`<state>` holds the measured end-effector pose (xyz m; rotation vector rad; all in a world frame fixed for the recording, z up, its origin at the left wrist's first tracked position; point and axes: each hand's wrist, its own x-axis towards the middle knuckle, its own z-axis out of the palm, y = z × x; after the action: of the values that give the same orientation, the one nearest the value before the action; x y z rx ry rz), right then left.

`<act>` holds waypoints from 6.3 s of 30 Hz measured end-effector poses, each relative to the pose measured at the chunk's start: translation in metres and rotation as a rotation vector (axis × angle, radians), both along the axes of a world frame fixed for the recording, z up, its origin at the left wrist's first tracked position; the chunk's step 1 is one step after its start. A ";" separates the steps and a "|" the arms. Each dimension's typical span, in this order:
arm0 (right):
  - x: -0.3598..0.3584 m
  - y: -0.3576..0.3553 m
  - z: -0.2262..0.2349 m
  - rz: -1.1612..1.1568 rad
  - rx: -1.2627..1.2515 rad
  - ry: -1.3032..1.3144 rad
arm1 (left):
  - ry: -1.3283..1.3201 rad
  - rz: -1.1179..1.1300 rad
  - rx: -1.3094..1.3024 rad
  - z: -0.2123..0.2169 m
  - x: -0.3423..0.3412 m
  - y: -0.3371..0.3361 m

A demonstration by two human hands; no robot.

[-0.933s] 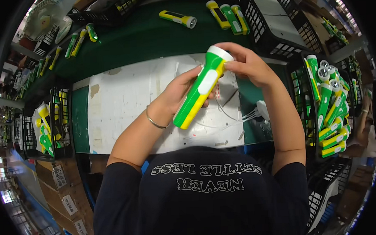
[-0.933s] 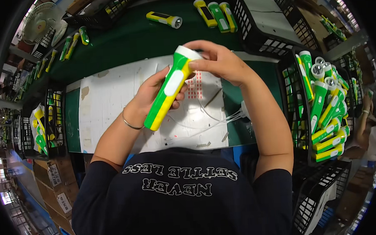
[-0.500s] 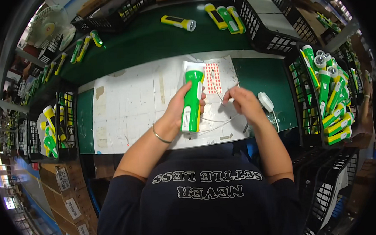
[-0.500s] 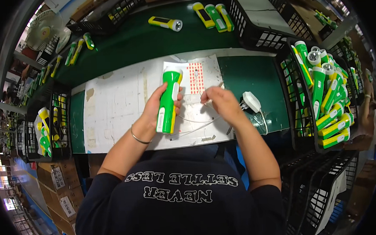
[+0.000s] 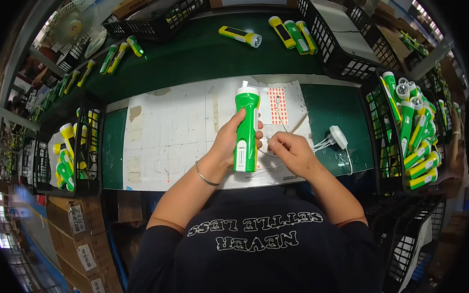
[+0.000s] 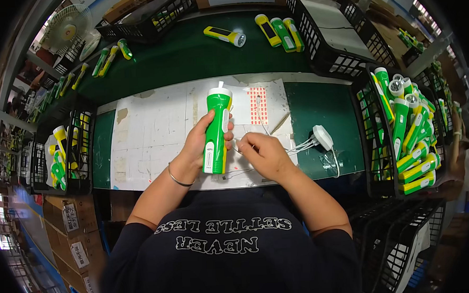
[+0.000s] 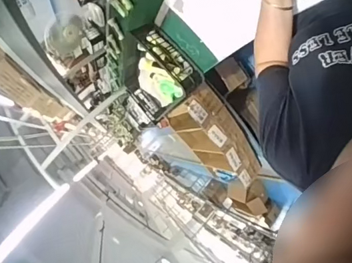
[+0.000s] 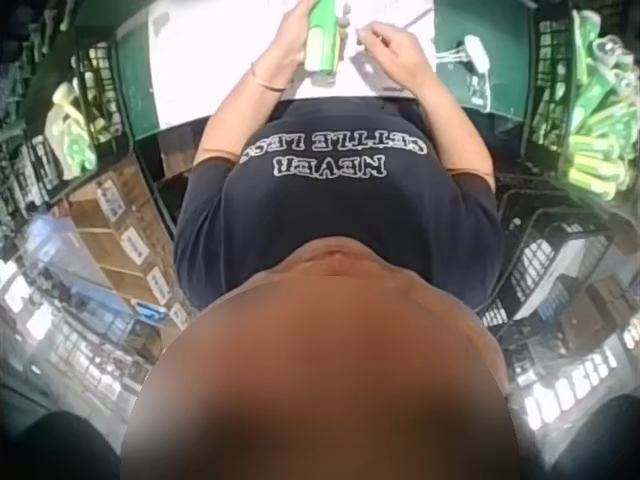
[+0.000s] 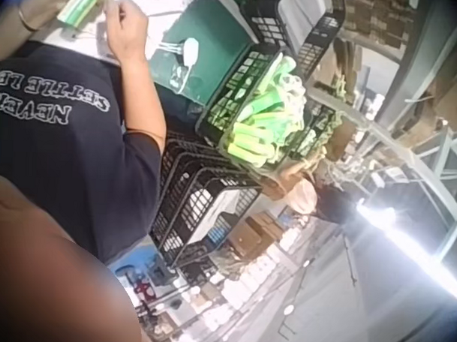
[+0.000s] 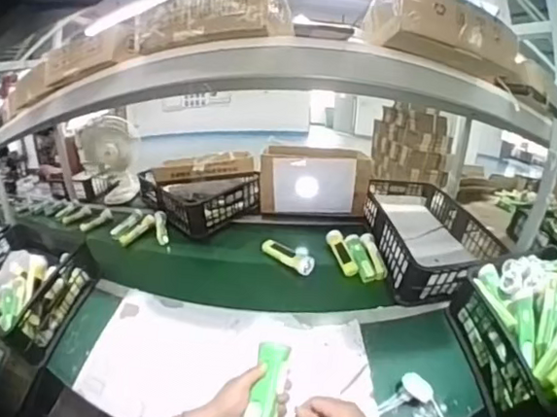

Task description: Testing and applying stickers to flashlights on an assembly line.

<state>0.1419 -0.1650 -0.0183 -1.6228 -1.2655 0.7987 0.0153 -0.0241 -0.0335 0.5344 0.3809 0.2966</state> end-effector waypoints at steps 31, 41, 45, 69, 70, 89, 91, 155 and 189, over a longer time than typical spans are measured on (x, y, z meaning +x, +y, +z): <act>-0.045 -0.022 -0.051 0.187 -0.341 0.879 | -0.007 -0.238 -0.154 -0.017 0.047 0.015; -0.033 -0.010 -0.034 0.012 -0.446 0.938 | 0.152 -0.119 0.159 -0.018 0.025 -0.021; -0.020 -0.018 -0.050 0.035 -0.326 0.887 | 0.093 0.044 0.125 -0.012 0.018 -0.009; -0.044 -0.001 0.011 -0.021 0.085 -0.378 | -0.033 0.117 0.144 -0.009 -0.010 -0.006; -0.038 0.009 0.006 -0.066 0.063 -0.251 | -0.088 0.086 0.162 -0.012 -0.009 -0.011; 0.010 0.013 -0.017 -0.283 -0.093 0.701 | -0.014 -0.036 -0.553 -0.010 -0.021 -0.004; 0.013 0.012 -0.022 -0.272 -0.110 0.739 | 0.005 0.116 -0.448 -0.011 -0.018 -0.005; 0.029 -0.005 0.001 0.150 0.213 0.472 | 0.428 -0.516 1.514 0.084 -0.090 0.008; 0.014 0.017 -0.032 -0.141 -0.068 0.472 | 0.459 -0.016 1.237 -0.025 -0.032 -0.019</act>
<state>0.1555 -0.1478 -0.0505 -1.4441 -0.7896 1.0678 -0.0167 -0.0428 -0.0586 1.8384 0.6192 0.3767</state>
